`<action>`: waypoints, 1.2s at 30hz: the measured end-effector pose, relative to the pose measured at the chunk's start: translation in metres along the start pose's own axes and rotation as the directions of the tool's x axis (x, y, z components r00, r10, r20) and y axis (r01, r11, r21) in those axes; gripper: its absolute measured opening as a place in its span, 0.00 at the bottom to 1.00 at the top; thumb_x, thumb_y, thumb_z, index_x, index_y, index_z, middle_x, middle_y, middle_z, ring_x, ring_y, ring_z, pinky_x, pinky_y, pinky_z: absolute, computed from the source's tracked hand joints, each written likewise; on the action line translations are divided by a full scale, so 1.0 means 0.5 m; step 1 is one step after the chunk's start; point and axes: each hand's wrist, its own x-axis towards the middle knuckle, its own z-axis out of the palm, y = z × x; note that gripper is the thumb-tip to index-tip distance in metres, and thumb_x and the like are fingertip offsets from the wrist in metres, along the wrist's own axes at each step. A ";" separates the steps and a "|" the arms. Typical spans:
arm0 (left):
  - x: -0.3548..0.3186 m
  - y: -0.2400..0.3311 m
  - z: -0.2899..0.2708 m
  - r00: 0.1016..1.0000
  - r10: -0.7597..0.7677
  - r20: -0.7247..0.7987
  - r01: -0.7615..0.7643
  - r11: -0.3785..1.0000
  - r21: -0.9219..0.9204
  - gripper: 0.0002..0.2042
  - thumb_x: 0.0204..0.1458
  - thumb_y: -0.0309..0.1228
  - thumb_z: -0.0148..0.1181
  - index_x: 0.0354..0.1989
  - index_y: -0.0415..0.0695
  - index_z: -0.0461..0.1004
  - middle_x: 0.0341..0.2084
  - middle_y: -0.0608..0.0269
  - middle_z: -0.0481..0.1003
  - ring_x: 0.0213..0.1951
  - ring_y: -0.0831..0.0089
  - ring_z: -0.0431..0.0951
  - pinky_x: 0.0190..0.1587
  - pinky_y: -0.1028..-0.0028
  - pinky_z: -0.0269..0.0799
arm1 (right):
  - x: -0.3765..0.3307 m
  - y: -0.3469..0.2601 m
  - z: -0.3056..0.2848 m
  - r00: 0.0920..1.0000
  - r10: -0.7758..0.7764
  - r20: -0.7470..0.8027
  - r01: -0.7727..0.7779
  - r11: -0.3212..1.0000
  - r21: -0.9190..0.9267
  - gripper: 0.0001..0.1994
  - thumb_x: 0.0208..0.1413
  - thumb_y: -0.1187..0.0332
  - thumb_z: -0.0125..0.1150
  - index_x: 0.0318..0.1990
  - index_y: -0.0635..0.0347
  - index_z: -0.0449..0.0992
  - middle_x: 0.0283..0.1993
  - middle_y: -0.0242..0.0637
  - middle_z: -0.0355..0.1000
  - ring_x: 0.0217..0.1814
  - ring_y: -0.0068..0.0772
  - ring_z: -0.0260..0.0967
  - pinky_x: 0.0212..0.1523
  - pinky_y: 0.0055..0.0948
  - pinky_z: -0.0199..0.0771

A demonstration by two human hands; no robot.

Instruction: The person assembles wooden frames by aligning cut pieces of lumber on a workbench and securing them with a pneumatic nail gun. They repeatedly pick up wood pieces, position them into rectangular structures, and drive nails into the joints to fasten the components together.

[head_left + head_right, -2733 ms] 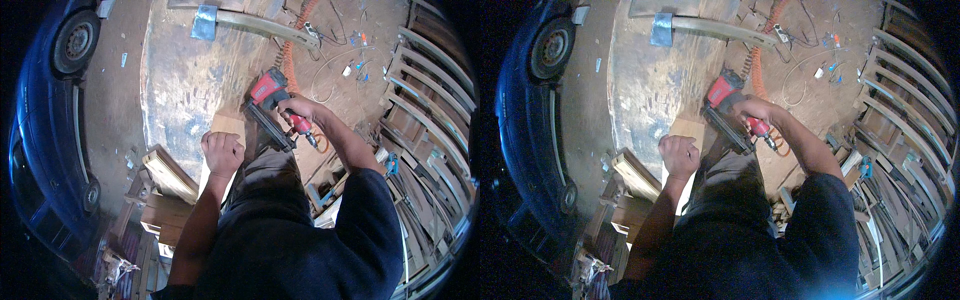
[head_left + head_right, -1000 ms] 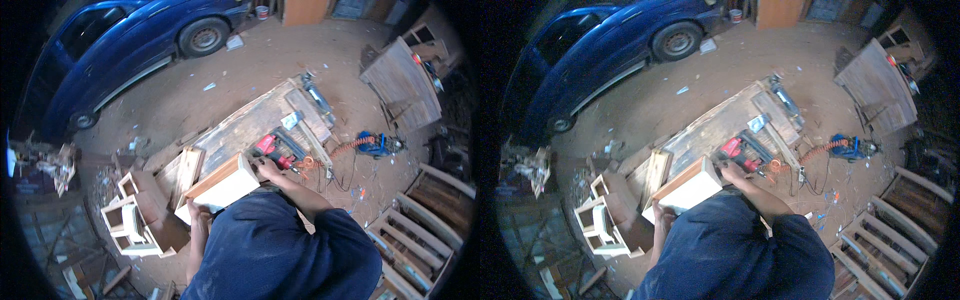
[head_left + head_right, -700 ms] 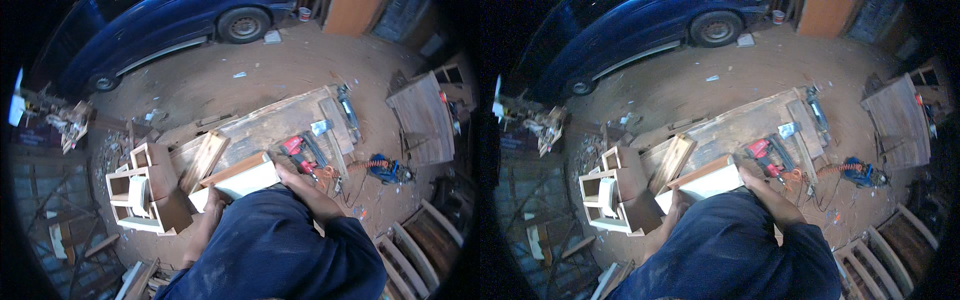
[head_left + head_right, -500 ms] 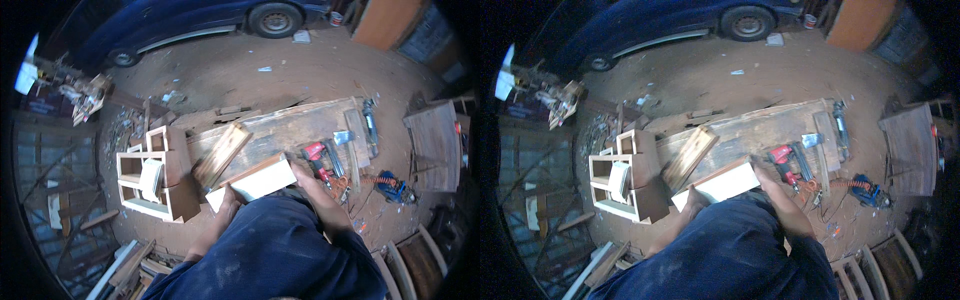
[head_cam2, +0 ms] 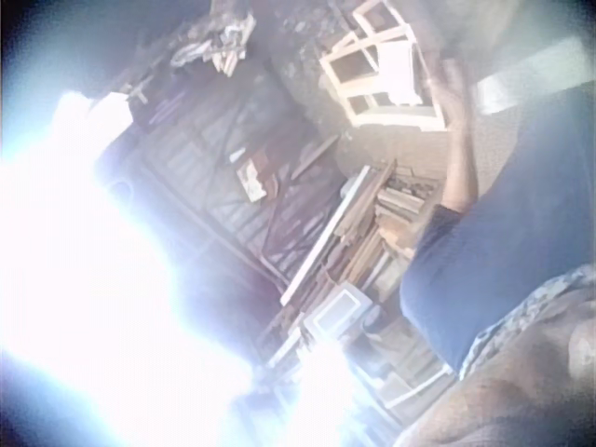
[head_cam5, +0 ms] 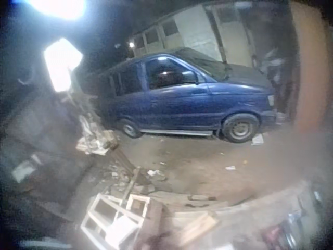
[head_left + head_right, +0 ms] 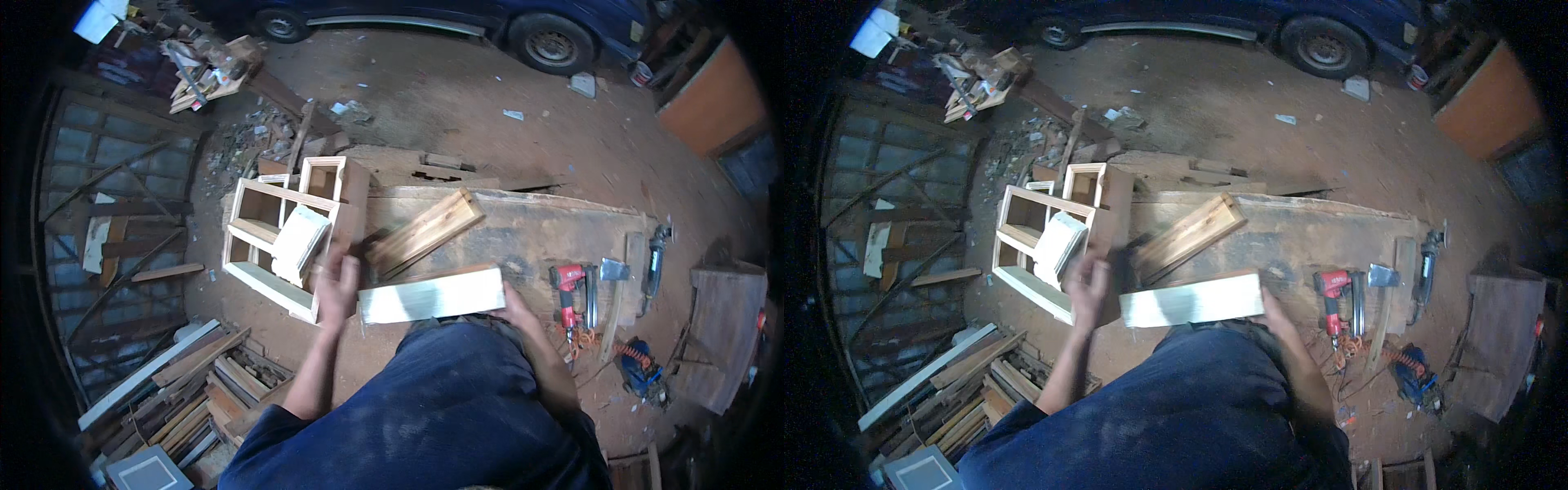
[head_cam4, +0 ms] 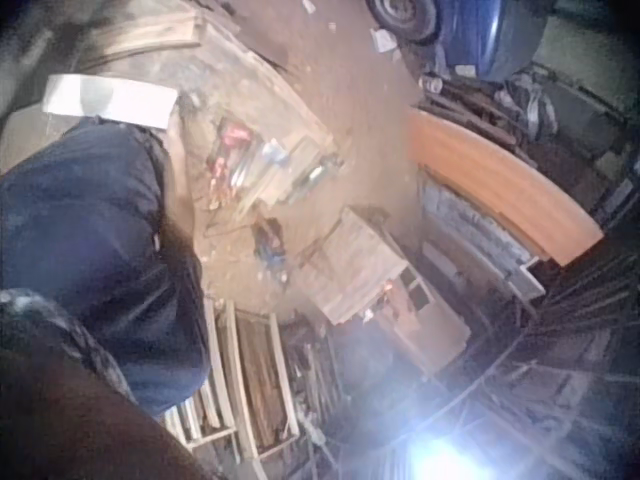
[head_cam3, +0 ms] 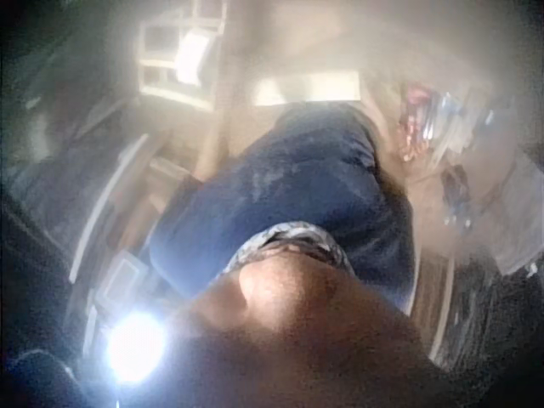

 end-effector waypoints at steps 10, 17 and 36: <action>0.154 -0.061 -0.091 0.930 0.368 -0.018 -0.295 0.773 0.562 0.31 0.55 0.38 0.71 0.64 0.36 0.68 0.66 0.37 0.61 0.65 0.41 0.65 0.67 0.51 0.61 | -0.009 0.072 -0.004 0.953 -0.068 -0.296 0.127 0.974 0.187 0.34 0.69 0.43 0.50 0.65 0.69 0.67 0.57 0.53 0.73 0.51 0.40 0.77 0.49 0.36 0.80; 0.057 -0.008 0.338 0.747 0.070 0.661 0.001 0.994 -0.107 0.18 0.64 0.37 0.60 0.51 0.32 0.78 0.42 0.52 0.80 0.45 0.66 0.80 0.52 0.71 0.73 | 0.021 0.153 0.006 0.930 -0.025 -0.368 0.179 0.903 0.390 0.35 0.66 0.46 0.57 0.63 0.76 0.66 0.57 0.58 0.72 0.52 0.44 0.76 0.53 0.38 0.79; 0.051 -0.220 0.713 -0.025 -0.480 0.877 0.259 0.844 0.470 0.42 0.63 0.68 0.41 0.72 0.43 0.64 0.64 0.52 0.69 0.61 0.63 0.71 0.65 0.67 0.63 | 0.113 0.135 0.180 0.850 -0.211 -0.483 0.508 0.572 0.644 0.30 0.67 0.52 0.56 0.66 0.69 0.69 0.63 0.46 0.72 0.65 0.39 0.66 0.67 0.33 0.61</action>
